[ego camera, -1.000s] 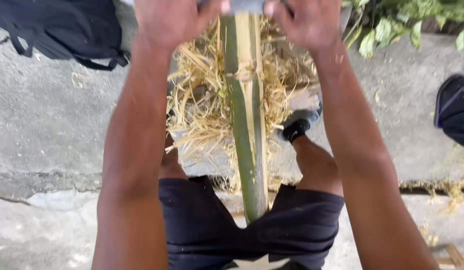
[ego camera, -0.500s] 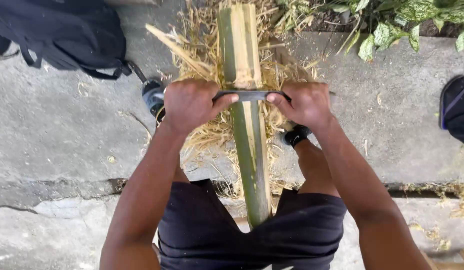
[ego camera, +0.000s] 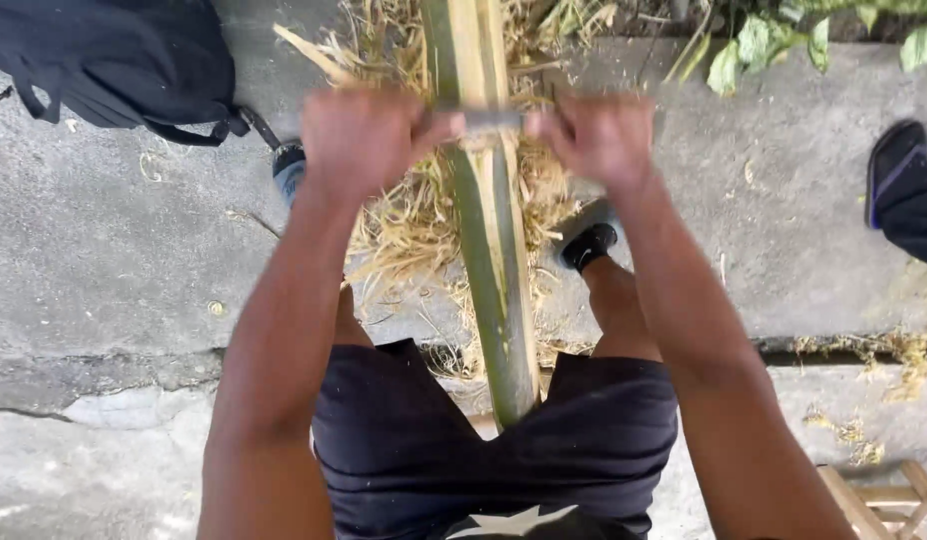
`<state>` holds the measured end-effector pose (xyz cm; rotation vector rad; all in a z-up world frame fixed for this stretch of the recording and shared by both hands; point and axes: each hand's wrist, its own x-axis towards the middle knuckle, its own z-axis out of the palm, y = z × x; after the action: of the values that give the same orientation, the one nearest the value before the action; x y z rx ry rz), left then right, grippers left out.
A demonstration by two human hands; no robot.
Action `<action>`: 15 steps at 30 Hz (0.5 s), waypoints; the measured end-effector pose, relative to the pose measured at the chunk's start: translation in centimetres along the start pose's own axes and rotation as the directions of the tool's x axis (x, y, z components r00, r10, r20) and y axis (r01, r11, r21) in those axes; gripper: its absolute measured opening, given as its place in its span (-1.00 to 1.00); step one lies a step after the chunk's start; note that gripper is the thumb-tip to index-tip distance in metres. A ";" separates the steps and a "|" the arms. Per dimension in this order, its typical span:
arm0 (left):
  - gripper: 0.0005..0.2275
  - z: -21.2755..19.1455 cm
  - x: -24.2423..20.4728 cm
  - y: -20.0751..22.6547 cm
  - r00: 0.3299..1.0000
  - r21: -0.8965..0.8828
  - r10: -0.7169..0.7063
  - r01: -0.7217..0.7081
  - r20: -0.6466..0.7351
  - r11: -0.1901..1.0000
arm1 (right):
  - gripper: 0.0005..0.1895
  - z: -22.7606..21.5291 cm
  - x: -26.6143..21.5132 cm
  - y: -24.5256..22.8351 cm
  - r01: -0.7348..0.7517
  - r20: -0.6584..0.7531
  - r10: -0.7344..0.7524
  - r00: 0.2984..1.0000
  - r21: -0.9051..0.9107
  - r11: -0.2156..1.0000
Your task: Shave the outer layer of a bamboo stalk using a drawknife-like blade tool.
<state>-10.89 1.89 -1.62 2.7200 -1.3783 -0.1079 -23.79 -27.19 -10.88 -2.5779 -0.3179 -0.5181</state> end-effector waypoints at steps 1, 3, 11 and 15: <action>-0.38 -0.5 2.5 -1.2 0.993 0.047 -0.017 0.022 -0.113 0.999 | -0.39 -1.2 3.3 0.7 0.021 -0.007 -0.021 1.000 -0.010 1.000; -0.36 -1.1 4.8 -2.5 0.975 0.081 -0.030 0.049 -0.219 0.995 | -0.42 -2.6 6.3 0.9 0.037 -0.006 -0.037 0.999 -0.020 0.999; -0.39 1.9 0.0 -1.2 0.958 -0.032 0.030 -0.041 -0.285 0.999 | -0.31 -0.5 1.5 0.2 0.036 0.052 -0.035 0.998 -0.019 0.999; -0.33 -0.7 5.8 -5.3 0.900 0.137 0.082 -0.025 -0.428 0.990 | -0.29 -0.1 9.2 4.1 0.098 -0.106 -0.110 0.988 -0.117 0.988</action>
<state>-3.16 0.32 -1.66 2.5733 -1.3559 0.5757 -14.21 -29.59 -8.68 -2.6363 -0.3964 -0.7354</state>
